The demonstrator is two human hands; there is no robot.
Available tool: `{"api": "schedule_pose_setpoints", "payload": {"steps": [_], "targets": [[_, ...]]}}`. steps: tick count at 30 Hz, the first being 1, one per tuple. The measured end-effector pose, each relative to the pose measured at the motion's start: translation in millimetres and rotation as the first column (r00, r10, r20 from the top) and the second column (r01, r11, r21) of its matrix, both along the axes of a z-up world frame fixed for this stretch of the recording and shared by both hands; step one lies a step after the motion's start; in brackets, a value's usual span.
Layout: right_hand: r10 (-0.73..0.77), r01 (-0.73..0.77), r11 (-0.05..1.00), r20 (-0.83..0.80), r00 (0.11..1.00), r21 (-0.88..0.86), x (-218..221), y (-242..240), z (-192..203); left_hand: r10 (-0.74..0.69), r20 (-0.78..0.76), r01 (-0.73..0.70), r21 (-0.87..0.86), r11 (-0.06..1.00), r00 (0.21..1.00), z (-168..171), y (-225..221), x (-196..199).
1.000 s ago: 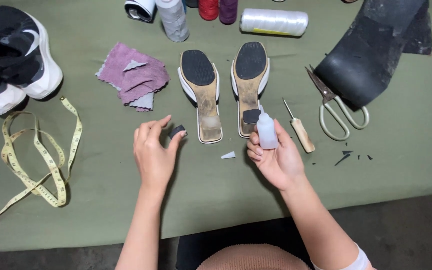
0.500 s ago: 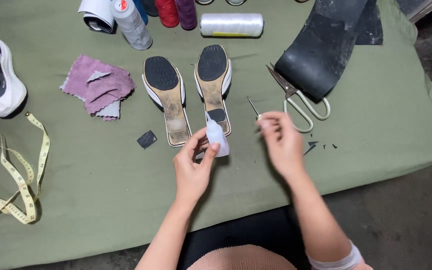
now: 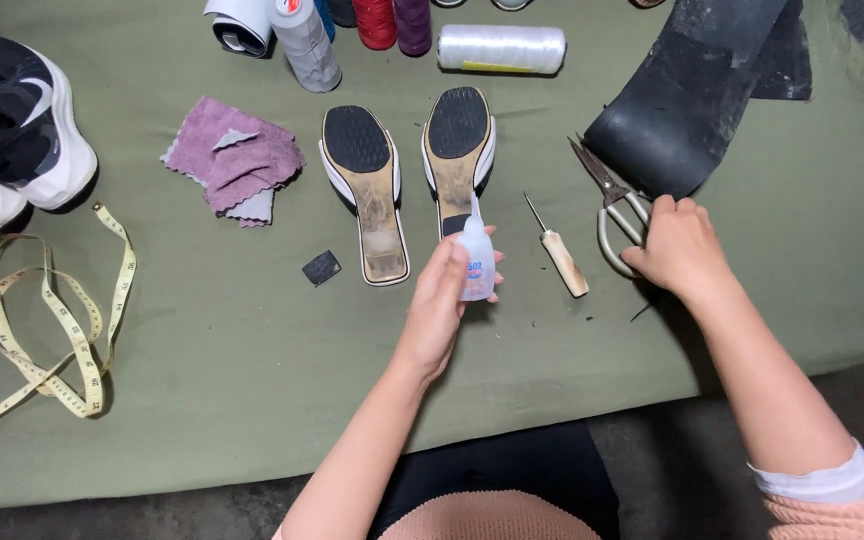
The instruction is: Applying glue and attaching new tips to the heels of a pair of shoes at a repair bench.
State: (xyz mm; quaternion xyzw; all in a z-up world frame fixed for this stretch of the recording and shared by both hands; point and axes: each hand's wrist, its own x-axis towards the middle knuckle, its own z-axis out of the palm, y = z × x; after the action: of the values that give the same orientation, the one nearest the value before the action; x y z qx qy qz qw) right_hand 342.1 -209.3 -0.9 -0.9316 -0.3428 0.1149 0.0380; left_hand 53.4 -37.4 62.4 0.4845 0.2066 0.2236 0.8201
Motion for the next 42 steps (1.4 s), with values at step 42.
{"api": "schedule_pose_setpoints", "payload": {"steps": [42], "targets": [[0.259,-0.246,0.961,0.101,0.960,-0.125,-136.7,46.1,194.3,0.271,-0.107,-0.087,0.781,0.619,0.957,7.5,24.9,9.5]]}}
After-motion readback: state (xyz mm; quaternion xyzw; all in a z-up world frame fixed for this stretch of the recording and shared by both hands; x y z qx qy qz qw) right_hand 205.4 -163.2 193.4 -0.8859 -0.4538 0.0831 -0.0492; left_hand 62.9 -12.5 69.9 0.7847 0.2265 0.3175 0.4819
